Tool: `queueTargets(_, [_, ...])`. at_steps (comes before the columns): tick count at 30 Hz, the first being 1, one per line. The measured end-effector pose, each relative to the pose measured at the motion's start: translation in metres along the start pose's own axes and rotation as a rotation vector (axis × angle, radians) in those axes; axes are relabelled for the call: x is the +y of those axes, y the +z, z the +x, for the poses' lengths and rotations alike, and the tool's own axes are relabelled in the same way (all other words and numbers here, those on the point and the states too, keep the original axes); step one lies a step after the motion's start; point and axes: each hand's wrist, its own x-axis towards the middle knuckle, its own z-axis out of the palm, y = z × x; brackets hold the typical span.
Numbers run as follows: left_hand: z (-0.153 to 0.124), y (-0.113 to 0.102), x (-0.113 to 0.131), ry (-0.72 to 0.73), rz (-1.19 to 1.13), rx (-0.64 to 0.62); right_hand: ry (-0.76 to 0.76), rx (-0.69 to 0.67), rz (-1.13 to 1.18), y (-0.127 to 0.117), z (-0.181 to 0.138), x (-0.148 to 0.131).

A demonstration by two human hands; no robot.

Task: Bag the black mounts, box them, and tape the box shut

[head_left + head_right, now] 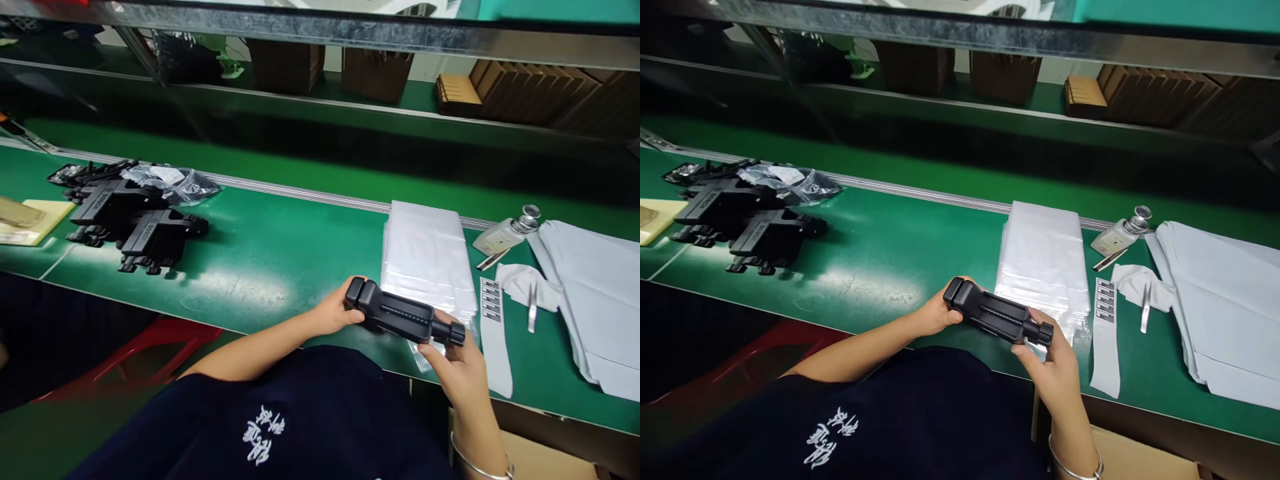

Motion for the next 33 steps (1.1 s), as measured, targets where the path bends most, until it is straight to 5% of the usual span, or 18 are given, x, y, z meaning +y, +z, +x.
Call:
queueTargets(12, [0.002,-0.001,0.054,0.280,0.495,-0.066,0.057,-0.104,0.395,0.035,0.017,0.035])
queueTargets(16, [-0.001,-0.005,0.052,0.152,0.408,-0.030,0.019,-0.157,0.235,0.026,0.013,0.010])
queueTargets(21, [-0.004,-0.017,0.035,0.074,0.078,0.261,-0.213,-0.013,-0.145,0.009,0.005,-0.032])
queueTargets(25, [-0.006,-0.021,0.027,0.039,-0.025,0.242,-0.429,-0.020,-0.351,0.003,0.007,-0.046])
queueTargets(33, [-0.013,-0.021,0.036,0.119,0.330,0.208,-0.007,-0.135,-0.130,0.008,0.013,-0.047])
